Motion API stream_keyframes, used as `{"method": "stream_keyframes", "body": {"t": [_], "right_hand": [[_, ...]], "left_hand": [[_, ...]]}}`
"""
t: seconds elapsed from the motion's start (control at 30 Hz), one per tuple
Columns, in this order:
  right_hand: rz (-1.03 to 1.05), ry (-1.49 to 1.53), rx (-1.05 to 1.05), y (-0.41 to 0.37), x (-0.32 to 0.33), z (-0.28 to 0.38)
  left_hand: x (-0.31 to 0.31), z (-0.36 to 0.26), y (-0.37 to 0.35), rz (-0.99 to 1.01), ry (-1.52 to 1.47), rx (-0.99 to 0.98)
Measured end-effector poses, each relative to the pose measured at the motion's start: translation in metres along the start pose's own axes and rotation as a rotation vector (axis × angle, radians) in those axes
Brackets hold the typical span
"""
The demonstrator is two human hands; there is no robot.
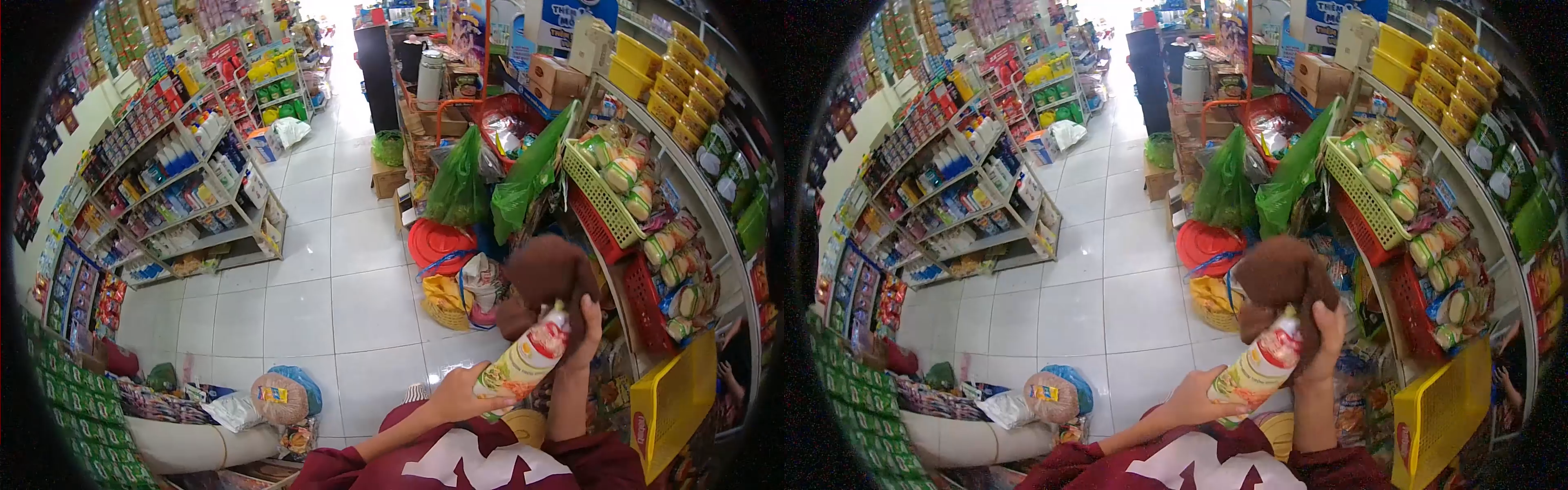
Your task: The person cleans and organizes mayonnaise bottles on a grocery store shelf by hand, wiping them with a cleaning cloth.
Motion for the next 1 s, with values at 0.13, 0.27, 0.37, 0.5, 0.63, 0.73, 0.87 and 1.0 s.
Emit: {"method": "stream_keyframes", "body": {"t": [0.13, 0.27, 0.37, 0.5, 0.63, 0.73, 0.87, 1.0], "right_hand": [[0.205, 0.203, -0.394, -0.035, 0.028, -0.063], [0.410, -0.488, -0.275, -0.084, 0.021, -0.068], [0.459, -0.722, -0.218, -0.087, 0.014, -0.069], [0.353, -0.662, -0.197, -0.059, 0.023, -0.041], [0.260, -0.864, -0.198, -0.023, 0.009, -0.007], [0.776, -1.731, 0.107, -0.021, -0.029, 0.007], [0.535, -1.383, 0.351, -0.032, -0.010, -0.009], [0.169, -0.823, 0.222, -0.057, 0.013, -0.035]], "left_hand": [[-0.001, 0.008, 0.015, -0.131, -0.610, -0.122], [0.024, 0.012, 0.031, -0.466, -0.759, -0.069], [0.024, 0.016, 0.045, -0.461, -0.694, -0.010], [-0.005, 0.023, 0.042, -0.095, -0.497, 0.007], [-0.032, 0.033, 0.040, 0.147, -0.460, 0.023], [-0.038, 0.055, 0.041, -0.017, -0.160, -0.121], [-0.040, 0.071, 0.041, -0.197, -0.058, -0.229], [-0.035, 0.067, 0.036, -0.141, -0.143, -0.174]]}}
Point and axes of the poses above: each hand's wrist, its own y-axis towards the middle knuckle, its own x-axis out of the back of the hand, z = x × y, the point moved 3 cm from there along y, towards the middle knuckle, and after that the axes turned 5 degrees about y, right-handed, at the moved point
